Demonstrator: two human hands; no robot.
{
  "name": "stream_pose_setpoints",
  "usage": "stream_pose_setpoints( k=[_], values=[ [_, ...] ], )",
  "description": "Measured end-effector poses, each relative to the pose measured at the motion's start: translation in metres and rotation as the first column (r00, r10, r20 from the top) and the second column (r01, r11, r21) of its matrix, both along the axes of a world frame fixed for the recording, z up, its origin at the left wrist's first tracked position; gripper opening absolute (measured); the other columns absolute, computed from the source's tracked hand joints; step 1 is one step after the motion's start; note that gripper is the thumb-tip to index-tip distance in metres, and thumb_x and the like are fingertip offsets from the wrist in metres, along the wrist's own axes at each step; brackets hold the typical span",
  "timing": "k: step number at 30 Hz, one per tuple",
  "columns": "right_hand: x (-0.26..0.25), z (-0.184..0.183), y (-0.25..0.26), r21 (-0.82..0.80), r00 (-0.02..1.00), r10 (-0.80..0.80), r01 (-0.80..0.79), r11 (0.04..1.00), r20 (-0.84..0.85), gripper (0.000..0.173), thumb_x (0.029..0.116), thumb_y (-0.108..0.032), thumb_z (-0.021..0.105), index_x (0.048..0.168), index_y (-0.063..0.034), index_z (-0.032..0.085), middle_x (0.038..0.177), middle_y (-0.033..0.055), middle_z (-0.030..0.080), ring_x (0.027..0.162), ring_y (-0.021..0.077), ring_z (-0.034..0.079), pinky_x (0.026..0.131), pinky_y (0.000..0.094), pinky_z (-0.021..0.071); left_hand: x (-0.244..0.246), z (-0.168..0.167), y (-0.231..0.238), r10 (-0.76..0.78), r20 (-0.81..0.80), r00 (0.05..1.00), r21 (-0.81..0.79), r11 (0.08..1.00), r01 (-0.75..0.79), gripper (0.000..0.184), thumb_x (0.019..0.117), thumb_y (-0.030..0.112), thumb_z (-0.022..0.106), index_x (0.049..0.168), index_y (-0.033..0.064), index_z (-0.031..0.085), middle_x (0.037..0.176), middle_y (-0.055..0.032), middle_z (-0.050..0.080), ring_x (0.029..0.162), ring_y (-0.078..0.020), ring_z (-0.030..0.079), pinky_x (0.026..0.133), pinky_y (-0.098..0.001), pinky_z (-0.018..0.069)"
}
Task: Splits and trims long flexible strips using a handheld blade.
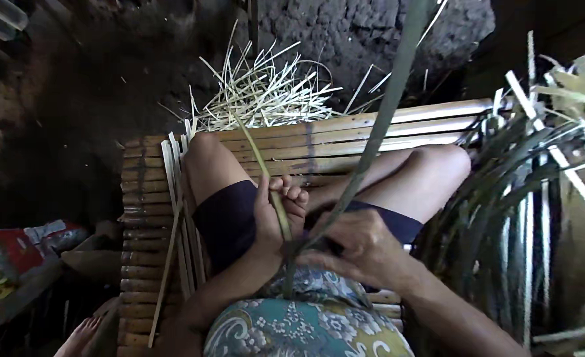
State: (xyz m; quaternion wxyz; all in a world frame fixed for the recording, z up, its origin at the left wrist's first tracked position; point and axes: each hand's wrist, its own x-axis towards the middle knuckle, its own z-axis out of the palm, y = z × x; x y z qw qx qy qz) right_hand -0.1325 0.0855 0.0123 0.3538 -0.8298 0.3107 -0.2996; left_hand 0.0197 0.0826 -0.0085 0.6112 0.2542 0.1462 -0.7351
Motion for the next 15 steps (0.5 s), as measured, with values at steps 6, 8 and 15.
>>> stream_pose_setpoints(
  k=[6, 8, 15],
  values=[
    [-0.007, -0.005, 0.063, -0.008, 0.986, 0.12, -0.121, 0.993, -0.112, 0.042, 0.1024, -0.044, 0.055, 0.079, -0.0112, 0.066, 0.067, 0.003, 0.062, 0.058, 0.0156, 0.06, 0.05, 0.0294, 0.047, 0.004, -0.012, -0.018, 0.049, 0.04, 0.998, 0.175, 0.983, -0.056, 0.052, 0.1104, 0.044, 0.027, 0.075, 0.0176, 0.054, 0.06, 0.0081, 0.053, 0.044, 0.0007, 0.048, 0.043, -0.0111, 0.0413],
    [-0.008, -0.004, 0.07, -0.015, 0.984, 0.132, -0.135, 0.991, -0.119, 0.041, 0.1036, -0.042, 0.053, 0.078, -0.0124, 0.065, 0.066, 0.0019, 0.06, 0.057, 0.0154, 0.059, 0.05, 0.029, 0.0459, 0.015, -0.024, -0.028, 0.015, 0.105, 0.994, -0.01, 1.0, -0.014, 0.054, 0.1109, 0.044, 0.021, 0.084, 0.0148, 0.057, 0.06, 0.0088, 0.052, 0.041, 0.0021, 0.043, 0.041, -0.0107, 0.0379],
    [-0.013, 0.006, 0.001, 0.197, 0.97, -0.208, 0.23, 0.953, -0.123, 0.034, 0.1031, -0.033, 0.056, 0.088, -0.0057, 0.069, 0.066, -0.0001, 0.061, 0.058, 0.0045, 0.056, 0.054, 0.0228, 0.0483, 0.132, -0.022, -0.059, -0.179, 0.975, 0.133, 0.086, 0.851, 0.518, 0.039, 0.1126, 0.033, 0.032, 0.139, 0.0182, 0.056, 0.098, 0.0018, 0.068, 0.048, -0.0027, 0.048, 0.042, -0.0162, 0.0414]
  ],
)
